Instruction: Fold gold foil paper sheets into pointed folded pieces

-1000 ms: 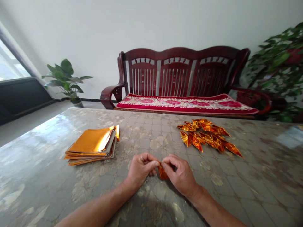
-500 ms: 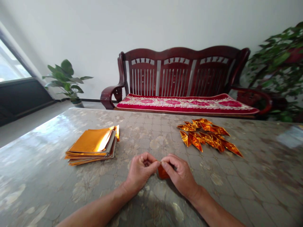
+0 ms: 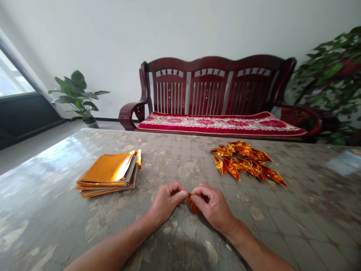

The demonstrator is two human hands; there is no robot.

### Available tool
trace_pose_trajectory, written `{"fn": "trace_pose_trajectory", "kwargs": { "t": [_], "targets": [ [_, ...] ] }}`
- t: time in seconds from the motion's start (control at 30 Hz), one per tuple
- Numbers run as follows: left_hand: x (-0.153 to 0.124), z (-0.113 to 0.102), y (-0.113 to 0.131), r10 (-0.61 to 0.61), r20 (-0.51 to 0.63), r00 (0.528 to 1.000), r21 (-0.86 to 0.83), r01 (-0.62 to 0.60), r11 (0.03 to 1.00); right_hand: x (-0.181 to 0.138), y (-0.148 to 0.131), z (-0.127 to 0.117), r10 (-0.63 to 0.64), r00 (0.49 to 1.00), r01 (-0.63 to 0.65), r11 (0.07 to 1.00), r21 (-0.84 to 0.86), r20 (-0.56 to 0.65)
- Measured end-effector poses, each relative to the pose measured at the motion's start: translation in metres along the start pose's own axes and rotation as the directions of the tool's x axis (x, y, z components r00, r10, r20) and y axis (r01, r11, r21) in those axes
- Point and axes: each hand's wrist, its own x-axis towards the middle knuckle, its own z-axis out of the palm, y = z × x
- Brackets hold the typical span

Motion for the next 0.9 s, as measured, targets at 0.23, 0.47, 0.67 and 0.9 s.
{"fn": "trace_pose_trajectory", "kwargs": {
  "t": [0.23,0.47,0.67,0.9],
  "targets": [
    [-0.0012,0.0056,-0.0026,0.052,-0.052,0.997,-0.074,-0.056,0.996,0.0050,0.0017,-0.0026,0.036,0.999,-0.034,0.996,0.086,-0.022],
    [0.0044,0.0075,-0.0021,0.025,-0.082,0.996,-0.241,-0.045,0.970,0.0083,0.0021,-0.0039,0.023,0.998,-0.019,0.998,0.059,-0.061],
    [0.0044,0.0078,-0.0009,-0.077,0.035,0.996,-0.362,0.084,0.928,0.0076,0.0046,-0.0033,-0.022,0.998,0.023,0.999,0.027,-0.054],
    [0.0032,0.0068,-0.0019,-0.029,0.013,0.999,-0.300,0.032,0.953,0.0073,-0.0015,-0.0070,0.057,0.998,-0.054,0.986,0.158,-0.013]
  ]
}}
